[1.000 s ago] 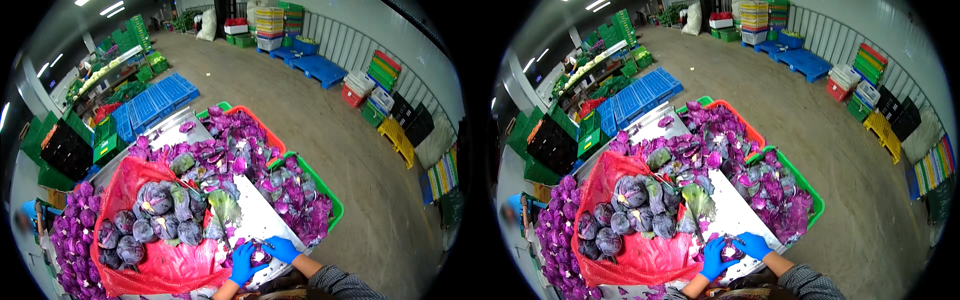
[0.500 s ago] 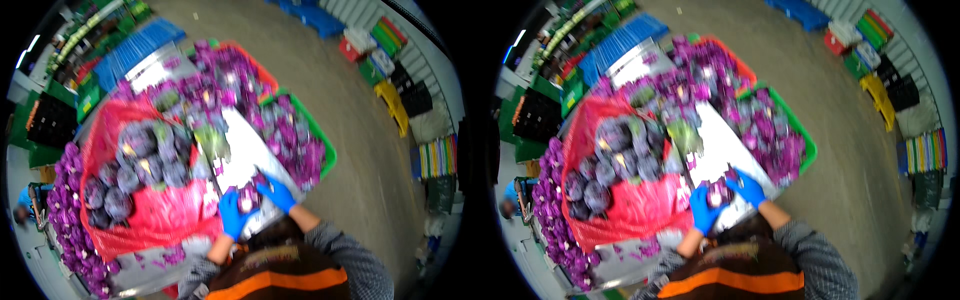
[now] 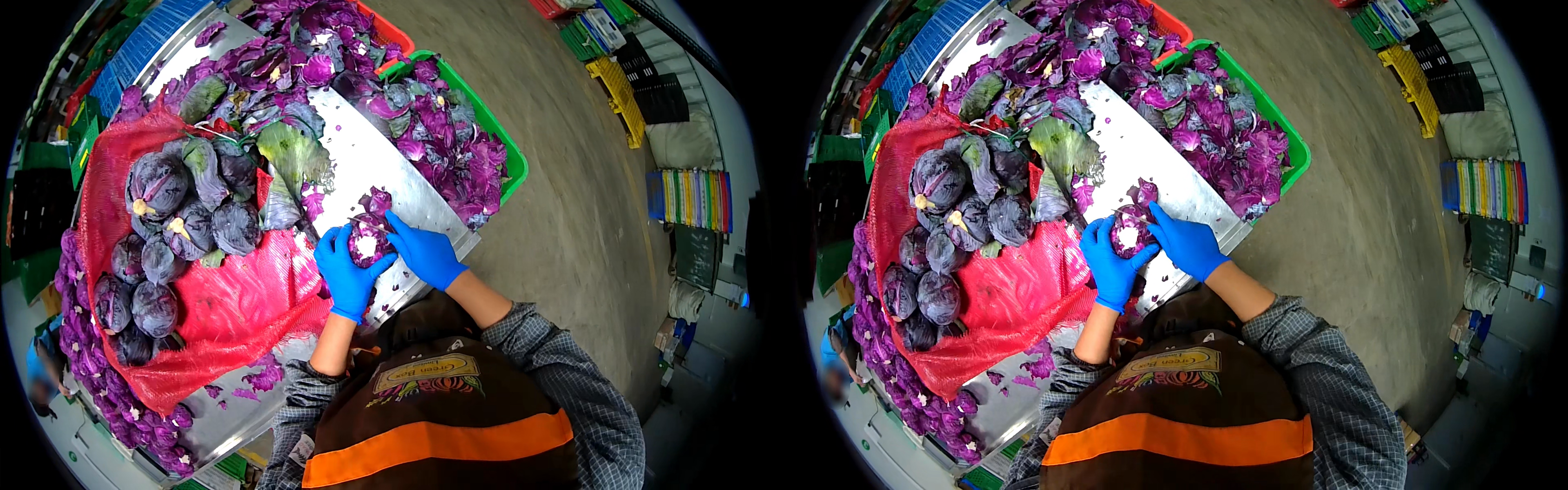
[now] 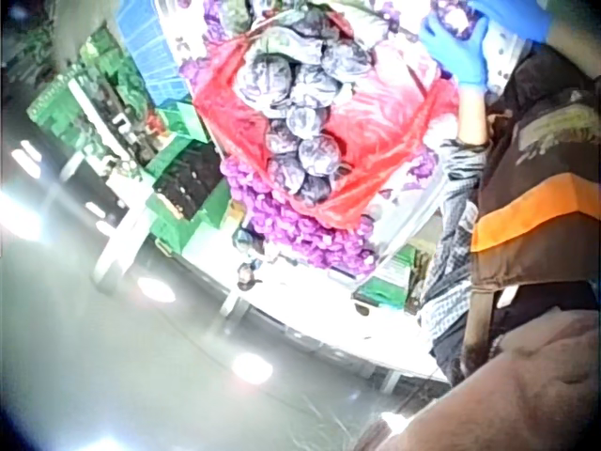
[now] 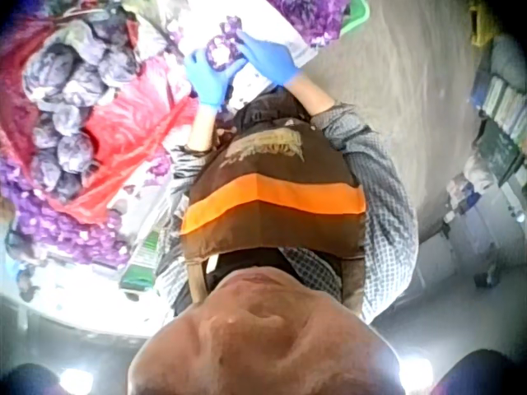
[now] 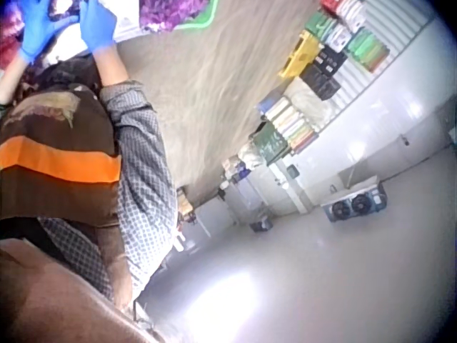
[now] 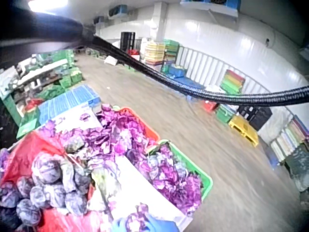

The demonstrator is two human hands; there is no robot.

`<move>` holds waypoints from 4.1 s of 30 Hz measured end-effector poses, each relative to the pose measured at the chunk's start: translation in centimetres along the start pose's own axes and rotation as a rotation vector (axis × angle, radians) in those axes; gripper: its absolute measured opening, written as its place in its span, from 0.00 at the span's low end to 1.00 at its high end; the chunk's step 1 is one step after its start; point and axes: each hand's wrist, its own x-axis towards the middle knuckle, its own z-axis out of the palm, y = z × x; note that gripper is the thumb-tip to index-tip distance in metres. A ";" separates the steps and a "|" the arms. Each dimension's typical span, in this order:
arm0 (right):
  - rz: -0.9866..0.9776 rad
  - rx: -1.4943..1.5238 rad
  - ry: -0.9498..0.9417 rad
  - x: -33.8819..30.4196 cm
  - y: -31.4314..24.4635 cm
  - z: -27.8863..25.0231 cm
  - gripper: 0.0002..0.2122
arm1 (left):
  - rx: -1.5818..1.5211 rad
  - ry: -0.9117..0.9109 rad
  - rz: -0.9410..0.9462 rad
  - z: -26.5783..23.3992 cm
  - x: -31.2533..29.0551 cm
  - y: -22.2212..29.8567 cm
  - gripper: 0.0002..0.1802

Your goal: The person processes red cabbage by cutting out the cores with a knife and pulling off loose outer leaves, then places the cored cabbage into a red mesh bag.

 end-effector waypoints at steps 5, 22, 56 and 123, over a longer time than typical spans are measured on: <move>0.176 0.085 0.084 1.5 3.9 1.3 0.24 | 0.016 0.005 0.046 0.3 -0.8 0.3 0.53; 0.228 0.432 0.192 4.4 3.0 1.0 0.24 | 0.006 0.074 -0.029 2.3 -2.0 0.4 0.53; 0.169 0.580 0.080 1.0 3.1 0.4 0.20 | 0.209 -0.239 -0.154 -0.6 -0.5 3.0 0.72; -0.176 0.303 -0.303 0.8 4.0 -1.8 0.23 | -0.217 -0.132 -0.170 0.8 -5.0 2.1 0.63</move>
